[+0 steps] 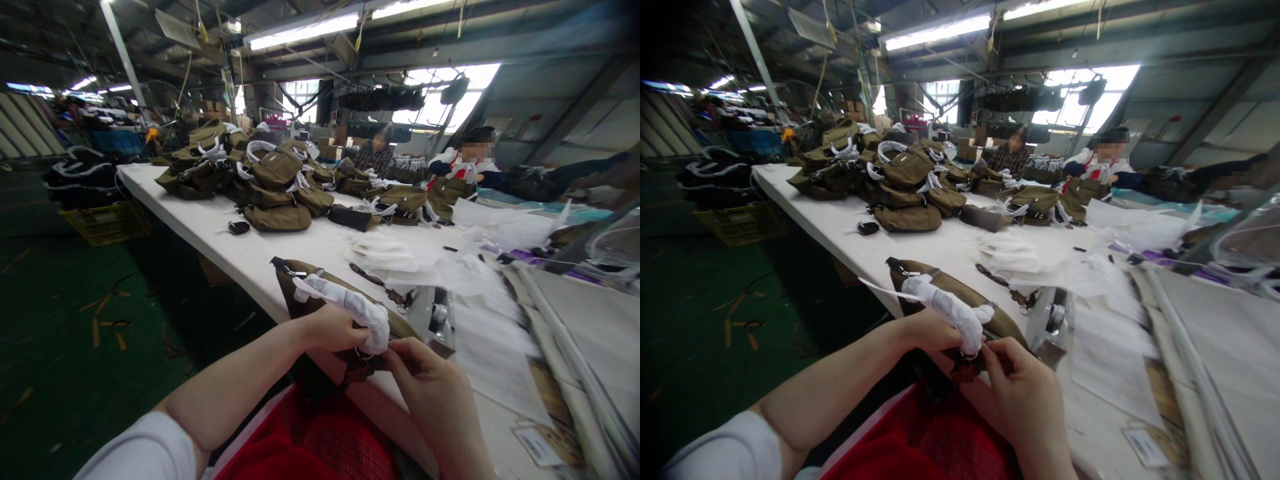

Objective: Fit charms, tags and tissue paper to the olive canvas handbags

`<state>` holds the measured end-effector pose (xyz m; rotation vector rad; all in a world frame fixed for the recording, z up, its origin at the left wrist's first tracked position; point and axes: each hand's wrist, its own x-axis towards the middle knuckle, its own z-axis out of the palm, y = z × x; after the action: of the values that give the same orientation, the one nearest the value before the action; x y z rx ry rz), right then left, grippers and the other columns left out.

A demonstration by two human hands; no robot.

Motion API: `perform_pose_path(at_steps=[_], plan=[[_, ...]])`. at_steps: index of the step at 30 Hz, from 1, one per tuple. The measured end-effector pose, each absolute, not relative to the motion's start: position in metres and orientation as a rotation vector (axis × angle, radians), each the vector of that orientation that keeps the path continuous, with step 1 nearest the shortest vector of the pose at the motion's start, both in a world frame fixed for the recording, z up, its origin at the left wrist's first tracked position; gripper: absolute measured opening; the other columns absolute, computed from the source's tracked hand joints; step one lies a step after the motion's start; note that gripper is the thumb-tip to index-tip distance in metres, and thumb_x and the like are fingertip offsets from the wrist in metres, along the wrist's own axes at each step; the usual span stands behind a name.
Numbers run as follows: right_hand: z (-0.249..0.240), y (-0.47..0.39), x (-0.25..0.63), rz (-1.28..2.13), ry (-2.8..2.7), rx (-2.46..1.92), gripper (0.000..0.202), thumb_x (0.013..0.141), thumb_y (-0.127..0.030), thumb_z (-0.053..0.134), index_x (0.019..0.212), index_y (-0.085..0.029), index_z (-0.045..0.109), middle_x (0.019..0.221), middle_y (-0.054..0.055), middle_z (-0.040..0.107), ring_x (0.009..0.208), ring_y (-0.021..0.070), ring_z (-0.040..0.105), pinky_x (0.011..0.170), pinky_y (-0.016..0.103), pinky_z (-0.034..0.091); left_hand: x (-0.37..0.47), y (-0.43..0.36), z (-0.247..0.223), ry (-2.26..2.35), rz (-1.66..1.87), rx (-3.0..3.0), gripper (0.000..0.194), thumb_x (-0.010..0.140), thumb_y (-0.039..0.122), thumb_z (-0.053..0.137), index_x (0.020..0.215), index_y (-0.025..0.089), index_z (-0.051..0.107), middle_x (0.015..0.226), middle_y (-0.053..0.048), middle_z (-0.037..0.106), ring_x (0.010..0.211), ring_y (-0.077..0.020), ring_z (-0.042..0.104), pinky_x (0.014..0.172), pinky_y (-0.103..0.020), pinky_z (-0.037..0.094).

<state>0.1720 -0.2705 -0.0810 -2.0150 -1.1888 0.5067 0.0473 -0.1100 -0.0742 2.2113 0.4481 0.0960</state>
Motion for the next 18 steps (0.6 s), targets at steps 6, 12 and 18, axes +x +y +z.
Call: perform_pose_path(at_steps=[6,12,18], plan=[[-0.0787,-0.2695,0.1737,0.537,-1.190,-2.004,0.026,0.085,-0.048,0.056,0.083,-0.029,0.073,0.079,-0.001,0.077,0.070,0.0198,0.072,0.061,0.026,0.052,0.0476,-0.1131,-0.0766,0.528,0.142,2.226,0.029,0.083,0.031,0.055,0.103,0.017,0.072,0.110,-0.005,0.073,0.114,-0.0242,0.062,0.106,-0.033,0.044],[-0.0757,-0.2690,0.1730,0.510,-1.208,-2.010,0.027,0.084,-0.049,0.055,0.081,-0.028,0.073,0.077,0.000,0.076,0.068,0.0207,0.071,0.059,0.027,0.050,0.0489,-0.1125,-0.0751,0.504,0.130,2.236,0.028,0.083,0.031,0.055,0.102,0.019,0.072,0.109,-0.004,0.074,0.115,-0.0242,0.061,0.107,-0.034,0.044],[-0.0709,-0.2633,0.1697,0.370,-1.304,-2.189,0.024,0.084,-0.044,0.052,0.079,-0.031,0.071,0.074,-0.002,0.074,0.067,0.0210,0.069,0.056,0.029,0.040,0.0497,-0.1144,-0.0781,0.484,0.135,2.286,0.025,0.084,0.032,0.055,0.097,0.019,0.072,0.108,-0.005,0.074,0.118,-0.0270,0.060,0.107,-0.038,0.043]])
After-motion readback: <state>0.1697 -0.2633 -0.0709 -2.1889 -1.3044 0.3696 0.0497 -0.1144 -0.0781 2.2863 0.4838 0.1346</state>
